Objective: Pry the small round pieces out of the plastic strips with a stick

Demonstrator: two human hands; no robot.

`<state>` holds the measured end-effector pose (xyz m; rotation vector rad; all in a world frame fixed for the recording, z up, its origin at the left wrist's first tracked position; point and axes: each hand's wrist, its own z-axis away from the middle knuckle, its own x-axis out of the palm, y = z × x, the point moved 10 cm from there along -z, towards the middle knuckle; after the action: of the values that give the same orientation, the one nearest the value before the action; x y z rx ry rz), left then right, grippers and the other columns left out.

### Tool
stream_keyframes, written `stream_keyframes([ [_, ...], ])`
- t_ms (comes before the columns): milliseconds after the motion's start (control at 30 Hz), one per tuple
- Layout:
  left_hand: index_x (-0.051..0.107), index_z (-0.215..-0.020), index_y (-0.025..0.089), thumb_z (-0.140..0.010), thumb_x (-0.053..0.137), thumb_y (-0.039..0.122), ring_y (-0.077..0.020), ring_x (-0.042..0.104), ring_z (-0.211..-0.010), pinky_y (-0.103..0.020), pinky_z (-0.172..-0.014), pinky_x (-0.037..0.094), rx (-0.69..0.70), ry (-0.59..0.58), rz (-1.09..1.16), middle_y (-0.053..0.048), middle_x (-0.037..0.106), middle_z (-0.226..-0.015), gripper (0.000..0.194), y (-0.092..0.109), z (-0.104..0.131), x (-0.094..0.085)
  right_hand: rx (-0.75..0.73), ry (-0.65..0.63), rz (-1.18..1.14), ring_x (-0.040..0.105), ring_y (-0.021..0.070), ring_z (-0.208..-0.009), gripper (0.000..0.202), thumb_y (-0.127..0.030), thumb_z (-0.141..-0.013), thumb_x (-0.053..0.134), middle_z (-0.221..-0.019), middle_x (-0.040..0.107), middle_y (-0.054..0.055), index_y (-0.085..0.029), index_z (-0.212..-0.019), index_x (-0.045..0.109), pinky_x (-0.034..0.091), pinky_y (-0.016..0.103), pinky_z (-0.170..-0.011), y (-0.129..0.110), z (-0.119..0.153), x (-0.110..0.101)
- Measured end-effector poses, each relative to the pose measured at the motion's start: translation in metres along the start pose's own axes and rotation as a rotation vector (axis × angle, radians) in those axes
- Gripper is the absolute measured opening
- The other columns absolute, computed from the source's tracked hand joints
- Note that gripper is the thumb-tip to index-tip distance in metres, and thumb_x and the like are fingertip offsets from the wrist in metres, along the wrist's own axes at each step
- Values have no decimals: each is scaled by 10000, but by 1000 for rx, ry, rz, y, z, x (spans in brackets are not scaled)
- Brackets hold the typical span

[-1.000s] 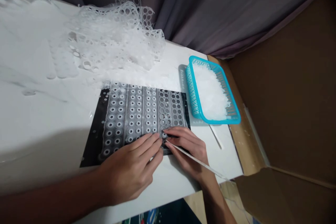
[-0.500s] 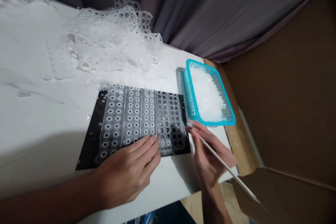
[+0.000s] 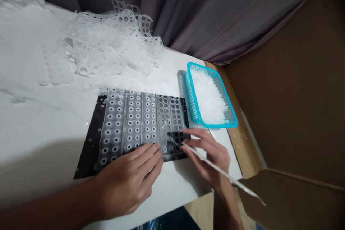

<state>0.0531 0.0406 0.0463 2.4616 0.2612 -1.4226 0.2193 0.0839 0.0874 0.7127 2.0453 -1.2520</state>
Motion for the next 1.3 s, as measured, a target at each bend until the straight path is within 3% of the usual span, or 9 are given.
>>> stream_keyframes([
  [100,742,-1290,1,-985,629,242,-366,704,-1276,-501,-1190,504,24,24,9,-204,768,-1331,405,3,1,-1,-33,-121,-164,789,238,-1094,160,-86,-968,767,-1218,829,88,-224,-1048,755,650,421,-975,-10,10,30],
  [200,757,-1254,-1,-976,644,227,-367,720,-1248,-504,-1180,519,34,50,9,-209,778,-1308,377,5,1,-3,-14,-140,-208,784,234,-1098,195,-69,-973,749,-1233,826,85,-228,-1086,746,637,439,-995,-10,16,41],
  [567,742,-1257,-25,-968,646,202,-378,727,-1224,-512,-1176,525,60,51,0,-232,777,-1278,380,8,1,0,-58,-115,-174,781,254,-1088,185,-61,-974,737,-1205,831,97,-224,-1058,764,646,464,-962,-15,21,44],
  [800,736,-1254,-4,-982,630,191,-349,691,-1242,-489,-1192,499,6,13,81,-210,762,-1290,351,1,-2,-2,-111,-197,-68,796,276,-1099,178,-81,-991,716,-1210,839,95,-232,-1051,789,687,474,-921,-19,18,47],
  [1033,728,-1183,57,-991,608,165,-318,665,-1239,-464,-1167,506,-65,2,138,-194,758,-1236,251,-7,-5,-3,-321,-42,91,809,312,-1203,232,3,-966,714,-1280,824,161,-187,-1090,762,712,517,-1023,-39,35,49],
  [1300,707,-1217,11,-992,612,173,-369,648,-1278,-500,-1141,515,-58,11,102,-228,734,-1274,293,0,-2,0,-307,26,163,787,321,-1238,309,32,-973,692,-1277,821,164,-158,-1211,745,702,483,-1073,-45,39,53],
])
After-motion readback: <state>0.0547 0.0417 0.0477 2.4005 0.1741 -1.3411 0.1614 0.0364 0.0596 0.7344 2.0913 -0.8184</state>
